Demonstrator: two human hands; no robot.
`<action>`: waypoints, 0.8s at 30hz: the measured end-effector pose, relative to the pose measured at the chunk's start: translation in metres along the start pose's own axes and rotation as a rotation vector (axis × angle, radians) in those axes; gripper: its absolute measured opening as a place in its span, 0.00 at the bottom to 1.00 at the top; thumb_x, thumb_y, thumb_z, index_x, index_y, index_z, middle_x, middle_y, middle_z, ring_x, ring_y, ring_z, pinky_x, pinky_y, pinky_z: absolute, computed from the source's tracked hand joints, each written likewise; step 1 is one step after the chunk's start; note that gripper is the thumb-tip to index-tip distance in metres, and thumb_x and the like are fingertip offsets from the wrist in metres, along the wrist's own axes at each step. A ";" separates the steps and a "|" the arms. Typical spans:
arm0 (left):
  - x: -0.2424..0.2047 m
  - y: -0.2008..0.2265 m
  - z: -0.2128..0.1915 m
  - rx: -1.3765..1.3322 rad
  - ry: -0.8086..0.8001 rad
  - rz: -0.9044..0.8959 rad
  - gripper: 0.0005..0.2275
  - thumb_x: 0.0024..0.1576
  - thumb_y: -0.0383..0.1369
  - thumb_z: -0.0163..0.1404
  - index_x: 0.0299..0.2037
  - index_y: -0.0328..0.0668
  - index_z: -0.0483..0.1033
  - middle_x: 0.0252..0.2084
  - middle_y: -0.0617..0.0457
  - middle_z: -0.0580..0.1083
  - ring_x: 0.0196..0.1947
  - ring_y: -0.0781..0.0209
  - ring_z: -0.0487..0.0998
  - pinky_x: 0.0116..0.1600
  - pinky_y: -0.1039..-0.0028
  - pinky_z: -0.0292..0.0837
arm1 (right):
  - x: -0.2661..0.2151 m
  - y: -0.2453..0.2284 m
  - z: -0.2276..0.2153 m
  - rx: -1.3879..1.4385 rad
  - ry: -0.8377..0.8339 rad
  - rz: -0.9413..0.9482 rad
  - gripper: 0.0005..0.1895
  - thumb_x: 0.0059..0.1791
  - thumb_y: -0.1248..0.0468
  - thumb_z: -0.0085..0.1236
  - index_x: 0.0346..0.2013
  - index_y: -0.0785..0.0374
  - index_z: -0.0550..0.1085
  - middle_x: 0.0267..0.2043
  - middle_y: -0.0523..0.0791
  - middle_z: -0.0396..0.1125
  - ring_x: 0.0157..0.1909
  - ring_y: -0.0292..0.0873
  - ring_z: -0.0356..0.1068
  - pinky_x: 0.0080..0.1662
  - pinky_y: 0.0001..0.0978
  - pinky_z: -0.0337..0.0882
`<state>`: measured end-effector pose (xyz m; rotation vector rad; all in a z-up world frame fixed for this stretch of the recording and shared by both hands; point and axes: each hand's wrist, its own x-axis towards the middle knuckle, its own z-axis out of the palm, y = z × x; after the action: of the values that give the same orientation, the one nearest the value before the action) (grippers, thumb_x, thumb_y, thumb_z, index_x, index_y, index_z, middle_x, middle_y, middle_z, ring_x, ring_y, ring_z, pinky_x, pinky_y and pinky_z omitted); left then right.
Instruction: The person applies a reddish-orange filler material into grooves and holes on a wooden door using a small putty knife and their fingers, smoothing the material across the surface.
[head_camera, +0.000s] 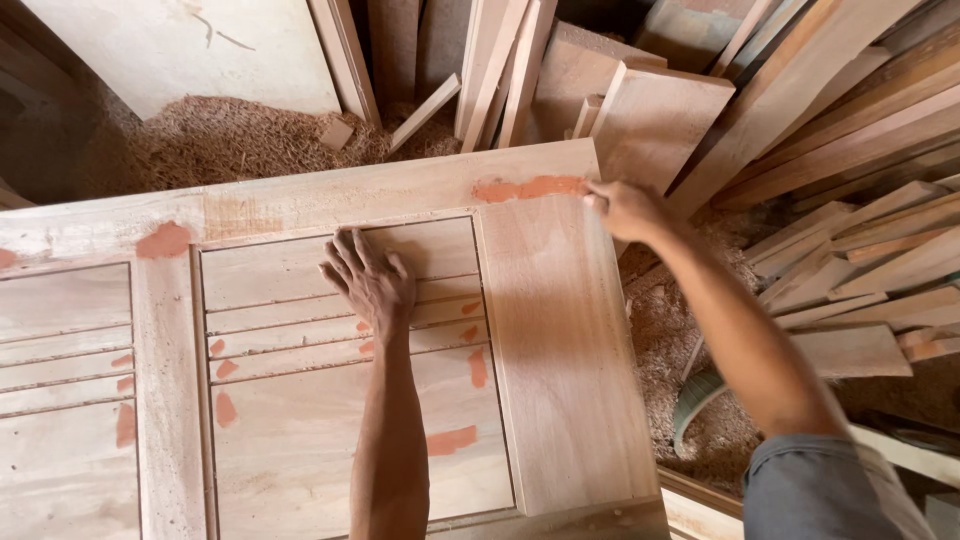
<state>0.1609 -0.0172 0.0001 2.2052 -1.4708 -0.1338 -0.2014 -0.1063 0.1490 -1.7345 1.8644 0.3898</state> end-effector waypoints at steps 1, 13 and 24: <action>0.001 0.001 -0.001 -0.010 0.003 0.000 0.30 0.61 0.43 0.42 0.72 0.33 0.59 0.76 0.35 0.54 0.77 0.35 0.47 0.78 0.46 0.33 | 0.000 -0.004 0.007 0.028 0.005 0.013 0.22 0.60 0.52 0.36 0.68 0.42 0.66 0.24 0.45 0.66 0.16 0.34 0.49 0.21 0.30 0.59; -0.002 0.005 -0.001 0.006 0.025 -0.004 0.29 0.60 0.41 0.43 0.71 0.34 0.61 0.75 0.36 0.55 0.77 0.34 0.49 0.77 0.45 0.36 | 0.058 -0.023 -0.030 -0.616 -0.012 -0.443 0.20 0.55 0.53 0.51 0.20 0.56 0.72 0.14 0.39 0.54 0.20 0.36 0.56 0.46 0.42 0.65; 0.001 0.001 -0.001 0.029 0.022 0.030 0.30 0.61 0.42 0.43 0.73 0.36 0.57 0.76 0.36 0.55 0.77 0.35 0.49 0.77 0.44 0.36 | 0.138 -0.081 -0.012 -1.230 0.152 -0.709 0.09 0.38 0.62 0.67 0.14 0.56 0.77 0.21 0.43 0.69 0.49 0.39 0.68 0.66 0.48 0.54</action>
<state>0.1607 -0.0183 0.0014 2.1996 -1.5017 -0.0784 -0.1251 -0.2357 0.0916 -3.0838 0.8824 1.2787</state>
